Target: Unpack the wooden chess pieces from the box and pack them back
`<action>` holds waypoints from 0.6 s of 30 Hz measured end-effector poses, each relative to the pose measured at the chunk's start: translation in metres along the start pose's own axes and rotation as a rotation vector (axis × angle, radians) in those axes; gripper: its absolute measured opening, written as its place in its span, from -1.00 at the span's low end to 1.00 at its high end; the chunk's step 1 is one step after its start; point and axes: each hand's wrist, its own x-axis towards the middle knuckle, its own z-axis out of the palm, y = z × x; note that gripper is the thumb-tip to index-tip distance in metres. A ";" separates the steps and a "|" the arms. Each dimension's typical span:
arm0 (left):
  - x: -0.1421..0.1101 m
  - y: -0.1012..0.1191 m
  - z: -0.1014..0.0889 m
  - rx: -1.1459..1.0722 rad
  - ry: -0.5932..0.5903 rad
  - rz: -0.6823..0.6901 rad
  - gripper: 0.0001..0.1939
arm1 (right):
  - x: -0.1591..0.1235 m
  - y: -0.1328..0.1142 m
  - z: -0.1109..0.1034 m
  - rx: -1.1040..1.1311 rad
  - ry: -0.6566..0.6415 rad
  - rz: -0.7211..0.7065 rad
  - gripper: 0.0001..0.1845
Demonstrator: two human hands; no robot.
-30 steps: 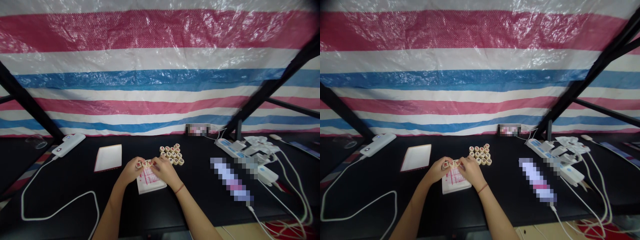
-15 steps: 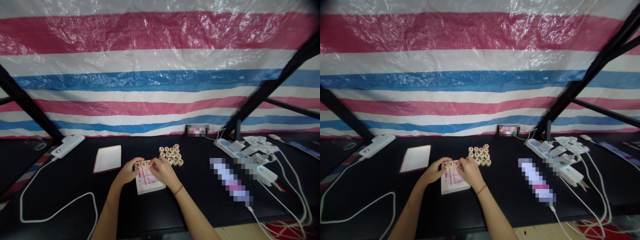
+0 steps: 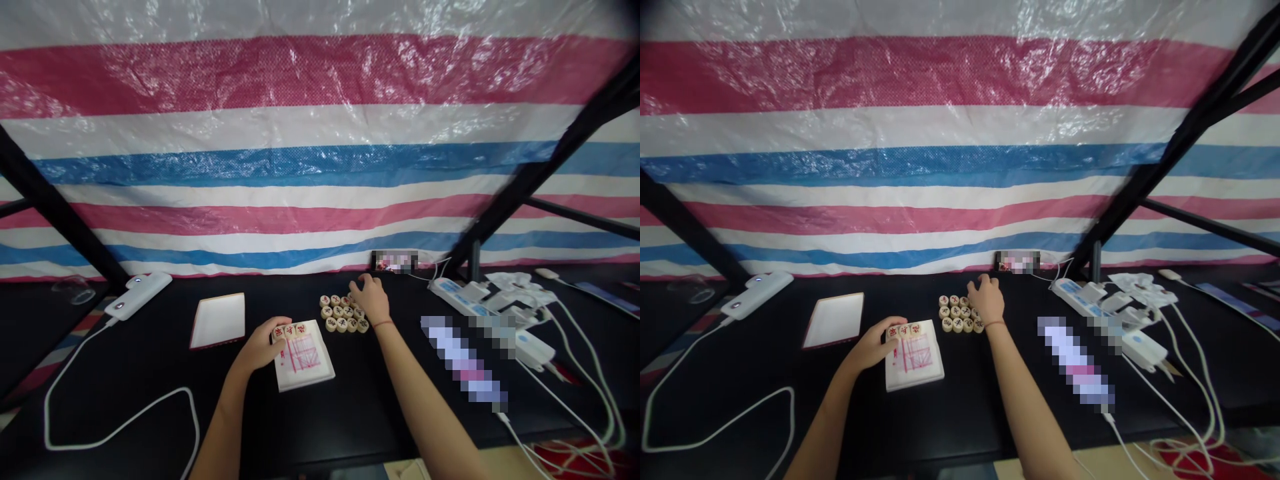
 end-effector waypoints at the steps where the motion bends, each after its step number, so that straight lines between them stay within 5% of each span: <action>1: 0.000 0.000 0.000 -0.001 0.005 0.002 -0.54 | 0.010 0.001 -0.001 -0.039 -0.066 0.020 -0.62; 7: 0.000 0.001 0.002 0.012 0.031 0.021 -0.62 | 0.039 -0.011 0.002 -0.118 -0.296 0.004 -0.78; 13: 0.001 0.001 0.004 0.074 0.153 0.107 -0.66 | 0.026 -0.022 -0.014 -0.095 -0.221 -0.091 -0.80; 16: 0.007 0.013 0.008 0.141 0.291 0.221 -0.65 | -0.003 -0.030 -0.018 0.197 -0.170 -0.285 -0.80; 18: 0.013 0.027 0.013 0.167 0.239 0.284 -0.63 | -0.029 -0.035 -0.013 0.571 -0.231 -0.409 -0.74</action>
